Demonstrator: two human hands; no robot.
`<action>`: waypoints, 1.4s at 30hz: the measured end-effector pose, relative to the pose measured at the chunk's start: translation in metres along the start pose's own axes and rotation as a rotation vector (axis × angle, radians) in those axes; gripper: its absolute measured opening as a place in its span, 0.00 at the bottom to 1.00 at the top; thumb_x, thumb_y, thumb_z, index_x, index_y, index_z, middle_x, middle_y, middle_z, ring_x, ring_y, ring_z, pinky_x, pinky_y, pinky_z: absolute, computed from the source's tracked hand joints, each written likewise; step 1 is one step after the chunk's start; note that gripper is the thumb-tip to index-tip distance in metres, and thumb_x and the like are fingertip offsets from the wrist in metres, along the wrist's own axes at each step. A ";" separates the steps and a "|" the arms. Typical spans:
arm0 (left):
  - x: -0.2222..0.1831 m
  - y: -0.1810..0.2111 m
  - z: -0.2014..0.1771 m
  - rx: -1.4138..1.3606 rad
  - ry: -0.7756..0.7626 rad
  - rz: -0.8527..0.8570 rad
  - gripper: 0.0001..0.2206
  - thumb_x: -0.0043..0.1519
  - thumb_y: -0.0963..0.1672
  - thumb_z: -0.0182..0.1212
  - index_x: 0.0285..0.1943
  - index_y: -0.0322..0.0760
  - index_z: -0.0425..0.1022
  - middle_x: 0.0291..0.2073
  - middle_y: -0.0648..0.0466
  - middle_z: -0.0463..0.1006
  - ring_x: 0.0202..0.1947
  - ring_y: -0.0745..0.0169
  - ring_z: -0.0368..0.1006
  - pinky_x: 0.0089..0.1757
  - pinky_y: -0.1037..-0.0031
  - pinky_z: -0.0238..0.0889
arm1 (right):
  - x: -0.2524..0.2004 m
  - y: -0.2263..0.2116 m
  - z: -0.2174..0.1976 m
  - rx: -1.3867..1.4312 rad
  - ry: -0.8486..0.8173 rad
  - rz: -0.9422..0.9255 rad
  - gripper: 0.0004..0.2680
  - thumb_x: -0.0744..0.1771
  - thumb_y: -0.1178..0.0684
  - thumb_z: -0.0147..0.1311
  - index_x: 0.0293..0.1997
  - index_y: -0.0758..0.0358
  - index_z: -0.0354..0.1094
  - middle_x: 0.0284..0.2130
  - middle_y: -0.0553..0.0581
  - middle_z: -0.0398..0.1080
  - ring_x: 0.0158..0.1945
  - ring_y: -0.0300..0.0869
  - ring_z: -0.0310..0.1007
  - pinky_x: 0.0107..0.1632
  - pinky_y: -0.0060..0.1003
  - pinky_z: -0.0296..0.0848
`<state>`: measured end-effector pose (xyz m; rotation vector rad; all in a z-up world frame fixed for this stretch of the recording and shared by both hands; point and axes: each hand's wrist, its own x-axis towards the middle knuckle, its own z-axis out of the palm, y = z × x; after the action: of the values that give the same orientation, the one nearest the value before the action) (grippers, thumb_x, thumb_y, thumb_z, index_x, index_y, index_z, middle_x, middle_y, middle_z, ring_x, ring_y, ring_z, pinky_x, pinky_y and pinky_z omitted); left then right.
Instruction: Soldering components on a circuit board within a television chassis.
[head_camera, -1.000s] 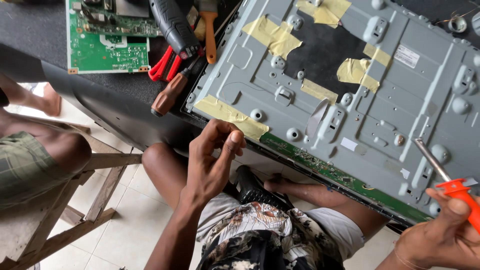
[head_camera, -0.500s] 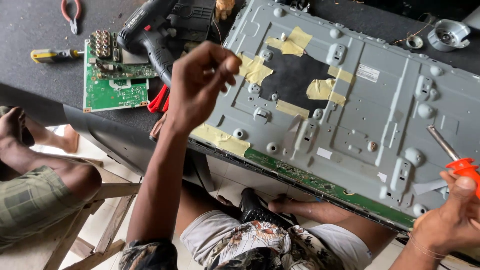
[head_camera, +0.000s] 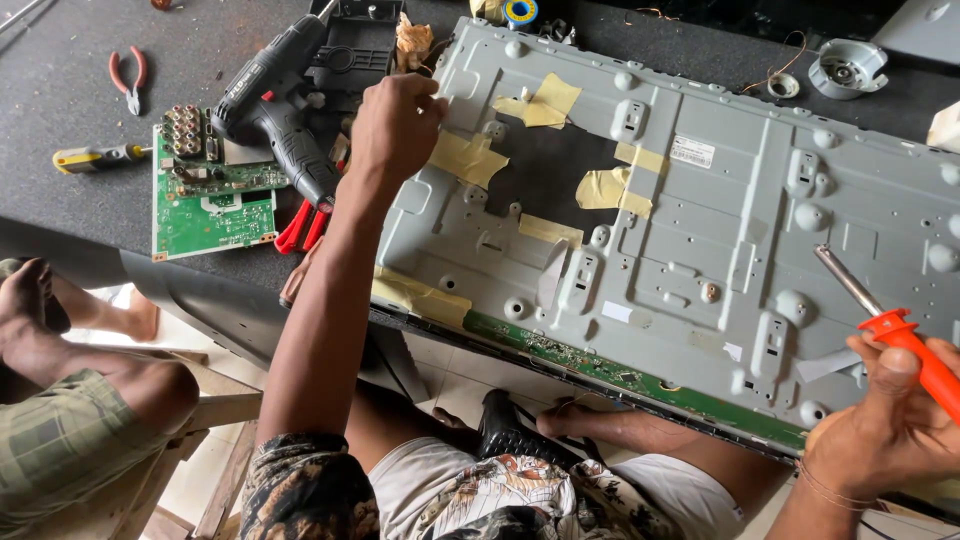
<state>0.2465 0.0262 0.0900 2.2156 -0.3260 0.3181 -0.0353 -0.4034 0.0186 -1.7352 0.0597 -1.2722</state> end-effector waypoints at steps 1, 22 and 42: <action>-0.003 -0.003 0.000 0.281 0.119 -0.003 0.11 0.60 0.41 0.54 0.43 0.35 0.84 0.37 0.43 0.83 0.36 0.39 0.78 0.28 0.50 0.63 | 0.000 0.000 0.001 0.003 0.014 -0.005 0.16 0.80 0.58 0.59 0.63 0.90 0.58 0.55 0.83 0.64 0.51 0.70 0.75 0.56 0.56 0.82; -0.256 0.114 0.059 -0.237 0.067 0.128 0.08 0.67 0.37 0.59 0.54 0.30 0.75 0.32 0.52 0.78 0.25 0.69 0.67 0.24 0.80 0.64 | -0.016 -0.008 -0.011 -0.027 0.011 0.082 0.19 0.79 0.47 0.55 0.49 0.85 0.68 0.40 0.77 0.70 0.46 0.61 0.76 0.51 0.47 0.84; -0.241 0.123 0.074 -0.386 0.018 0.122 0.04 0.65 0.44 0.65 0.41 0.38 0.79 0.32 0.57 0.76 0.26 0.70 0.70 0.28 0.78 0.66 | -0.088 -0.090 -0.001 0.108 -0.178 0.159 0.11 0.69 0.46 0.54 0.47 0.57 0.56 0.38 0.62 0.58 0.39 0.43 0.64 0.32 0.40 0.77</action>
<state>-0.0121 -0.0768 0.0525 1.8169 -0.4724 0.3122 -0.1176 -0.3078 0.0181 -1.7082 0.0242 -0.9853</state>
